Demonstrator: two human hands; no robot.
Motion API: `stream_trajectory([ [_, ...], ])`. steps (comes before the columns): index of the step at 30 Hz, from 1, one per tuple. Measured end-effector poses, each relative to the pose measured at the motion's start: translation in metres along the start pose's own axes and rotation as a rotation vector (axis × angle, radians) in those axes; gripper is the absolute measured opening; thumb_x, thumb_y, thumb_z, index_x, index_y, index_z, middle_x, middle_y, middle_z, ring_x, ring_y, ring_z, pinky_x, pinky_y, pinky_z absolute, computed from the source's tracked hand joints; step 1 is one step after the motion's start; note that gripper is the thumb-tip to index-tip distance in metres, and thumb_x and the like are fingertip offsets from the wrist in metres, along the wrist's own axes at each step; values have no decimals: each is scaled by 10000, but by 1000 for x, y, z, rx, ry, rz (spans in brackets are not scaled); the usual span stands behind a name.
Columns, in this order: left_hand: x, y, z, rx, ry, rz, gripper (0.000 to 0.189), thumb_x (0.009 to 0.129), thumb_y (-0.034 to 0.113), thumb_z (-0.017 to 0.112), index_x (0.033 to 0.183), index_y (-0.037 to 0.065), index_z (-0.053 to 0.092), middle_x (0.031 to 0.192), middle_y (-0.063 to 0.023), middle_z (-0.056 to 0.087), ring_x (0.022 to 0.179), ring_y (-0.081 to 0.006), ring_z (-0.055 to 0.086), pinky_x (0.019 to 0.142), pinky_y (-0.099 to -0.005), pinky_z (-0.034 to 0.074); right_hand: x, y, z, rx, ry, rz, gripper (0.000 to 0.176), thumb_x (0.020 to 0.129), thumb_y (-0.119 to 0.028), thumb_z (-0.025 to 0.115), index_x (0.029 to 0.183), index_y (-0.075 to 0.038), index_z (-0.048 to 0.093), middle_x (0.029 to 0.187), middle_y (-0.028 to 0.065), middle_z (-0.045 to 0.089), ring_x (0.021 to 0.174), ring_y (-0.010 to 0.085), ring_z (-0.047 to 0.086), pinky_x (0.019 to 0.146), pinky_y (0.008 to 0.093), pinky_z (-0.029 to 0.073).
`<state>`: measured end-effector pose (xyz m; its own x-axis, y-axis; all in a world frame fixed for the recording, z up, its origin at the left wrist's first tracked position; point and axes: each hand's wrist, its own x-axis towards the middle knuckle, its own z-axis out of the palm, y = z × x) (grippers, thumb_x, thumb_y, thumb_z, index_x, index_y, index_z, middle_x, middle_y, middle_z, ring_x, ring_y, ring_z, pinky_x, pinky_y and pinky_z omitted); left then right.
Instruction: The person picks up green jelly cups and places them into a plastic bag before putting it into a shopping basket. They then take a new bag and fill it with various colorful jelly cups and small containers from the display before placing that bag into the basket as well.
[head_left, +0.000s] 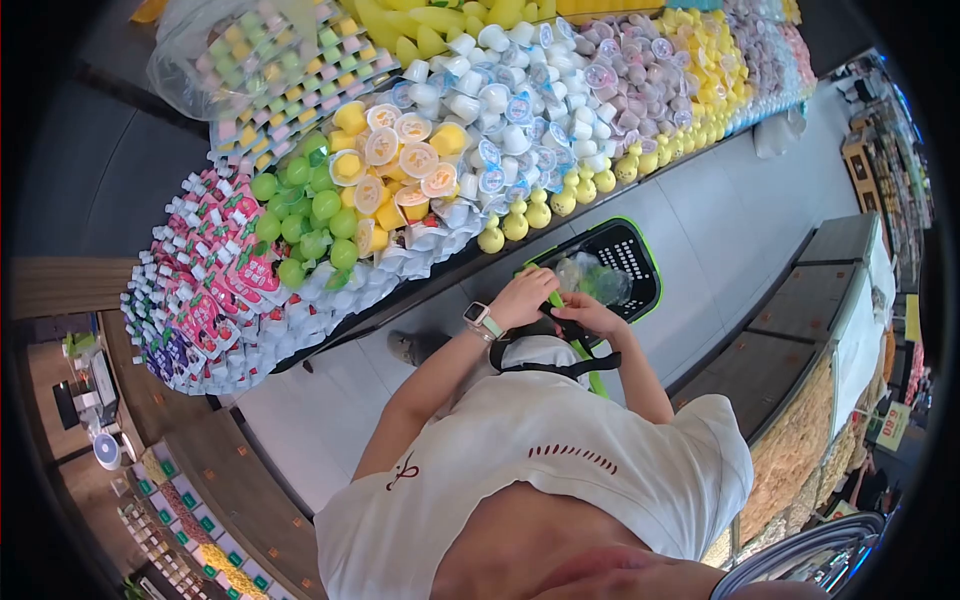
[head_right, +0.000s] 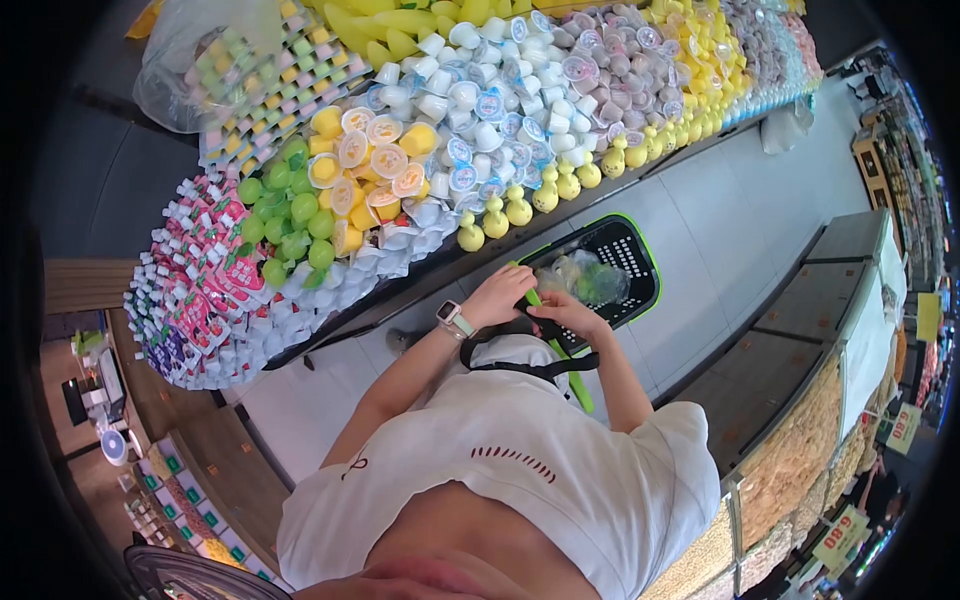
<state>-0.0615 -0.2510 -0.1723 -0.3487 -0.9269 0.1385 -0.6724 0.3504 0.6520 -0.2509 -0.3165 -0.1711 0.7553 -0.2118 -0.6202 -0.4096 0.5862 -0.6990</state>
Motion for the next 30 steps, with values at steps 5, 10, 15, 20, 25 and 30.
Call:
stream_trajectory([
  [5,5,-20,20,117,-27,126,295,612,80,665,863,47,512,895,-95,539,890,-272,529,793,-368,434,-22,30,-7,-180,95,-87,238,856,-109,623,1043,-49,488,881,26,607,816,94,567,754,255,446],
  [10,10,-16,20,138,-19,115,226,672,146,636,839,62,509,860,-84,542,881,-264,543,786,-372,433,-36,59,-7,-347,214,-368,265,816,-76,649,997,-13,466,880,58,616,823,104,561,713,273,463],
  [15,17,-11,-1,111,-260,-72,281,697,154,637,941,61,533,952,-90,552,944,-251,549,791,-383,442,-50,46,5,-742,444,-264,349,762,-134,682,995,8,464,858,204,636,794,287,645,686,350,484],
  [20,52,110,-147,-604,141,365,312,876,157,561,1144,2,524,1090,-117,548,1020,-266,532,898,-360,422,-9,76,17,-675,869,-558,310,762,-143,673,961,-6,478,741,203,599,667,284,622,622,352,476],
  [25,54,226,-263,-1396,339,862,209,900,163,526,1001,-20,530,921,-97,537,864,-215,543,753,-318,430,0,39,35,-675,792,-837,322,758,-172,683,978,2,526,732,180,596,638,232,614,586,326,464],
  [30,47,278,-287,-1533,337,1088,202,899,171,521,946,-25,539,855,-102,538,796,-222,545,701,-320,428,11,30,33,-770,830,-795,319,755,-172,686,971,3,529,738,178,596,643,235,611,589,328,464],
])
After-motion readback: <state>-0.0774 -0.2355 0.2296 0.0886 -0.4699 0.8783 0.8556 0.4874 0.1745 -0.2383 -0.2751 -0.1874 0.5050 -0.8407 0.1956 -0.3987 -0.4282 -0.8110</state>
